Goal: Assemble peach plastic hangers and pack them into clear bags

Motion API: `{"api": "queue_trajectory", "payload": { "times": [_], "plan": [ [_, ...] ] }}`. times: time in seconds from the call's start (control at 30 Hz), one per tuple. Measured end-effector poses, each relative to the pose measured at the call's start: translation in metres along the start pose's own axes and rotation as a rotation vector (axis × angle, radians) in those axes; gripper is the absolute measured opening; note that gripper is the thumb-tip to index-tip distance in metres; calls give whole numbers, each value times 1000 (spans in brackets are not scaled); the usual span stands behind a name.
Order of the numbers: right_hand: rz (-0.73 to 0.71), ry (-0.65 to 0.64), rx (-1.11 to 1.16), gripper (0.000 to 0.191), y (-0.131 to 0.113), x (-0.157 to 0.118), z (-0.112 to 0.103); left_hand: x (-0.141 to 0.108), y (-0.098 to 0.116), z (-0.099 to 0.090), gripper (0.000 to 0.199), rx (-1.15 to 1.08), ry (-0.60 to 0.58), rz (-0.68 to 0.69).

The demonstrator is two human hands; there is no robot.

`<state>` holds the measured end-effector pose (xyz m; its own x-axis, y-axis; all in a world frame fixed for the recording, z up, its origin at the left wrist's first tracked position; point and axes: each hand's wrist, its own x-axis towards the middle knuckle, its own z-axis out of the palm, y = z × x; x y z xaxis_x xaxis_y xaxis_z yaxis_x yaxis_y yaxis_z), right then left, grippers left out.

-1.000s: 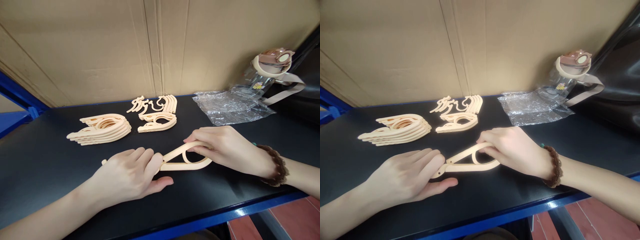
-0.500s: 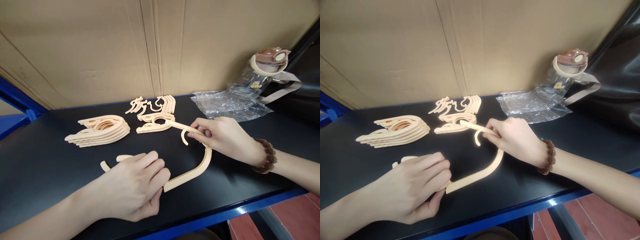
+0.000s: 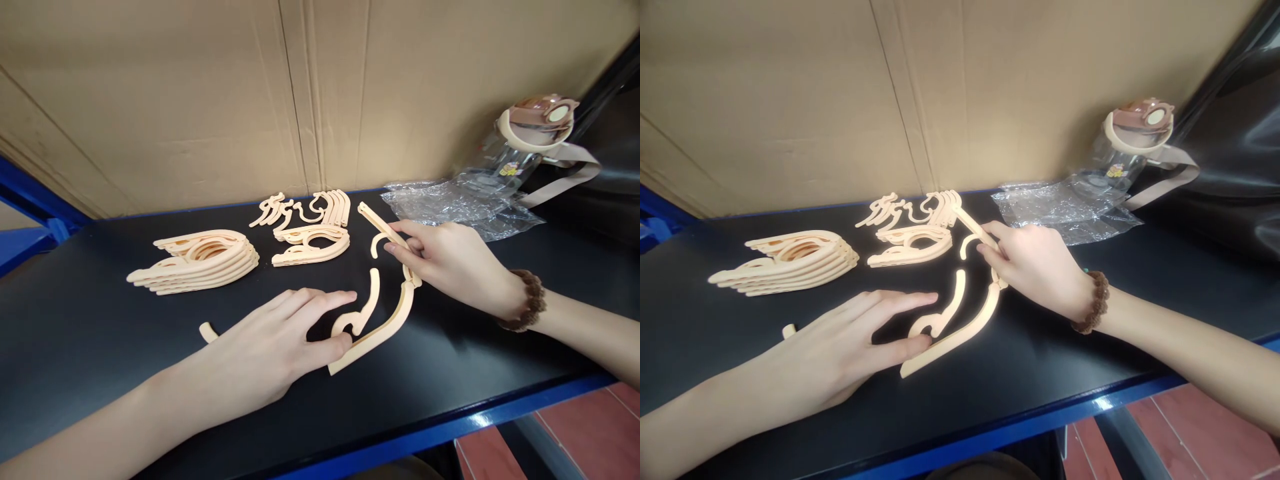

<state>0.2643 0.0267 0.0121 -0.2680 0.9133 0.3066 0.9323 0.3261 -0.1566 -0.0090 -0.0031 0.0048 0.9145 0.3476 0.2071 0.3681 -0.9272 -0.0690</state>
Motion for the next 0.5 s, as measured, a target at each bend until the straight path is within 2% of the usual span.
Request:
{"api": "queue_trajectory", "payload": {
  "times": [0.1,0.27,0.4,0.5],
  "plan": [
    [5,11,-19,29,0,-1,0,2,-1,-1,48,-95,-23,5],
    [-29,-9,-8,31,-4,-5,1,5,3,-3,24,-372,12,23],
    [-70,-18,11,33,-7,-8,2,3,3,1,21,-265,93,18],
    [-106,-16,22,33,-9,-11,2,3,1,2,10,-201,94,32]
  ]
}}
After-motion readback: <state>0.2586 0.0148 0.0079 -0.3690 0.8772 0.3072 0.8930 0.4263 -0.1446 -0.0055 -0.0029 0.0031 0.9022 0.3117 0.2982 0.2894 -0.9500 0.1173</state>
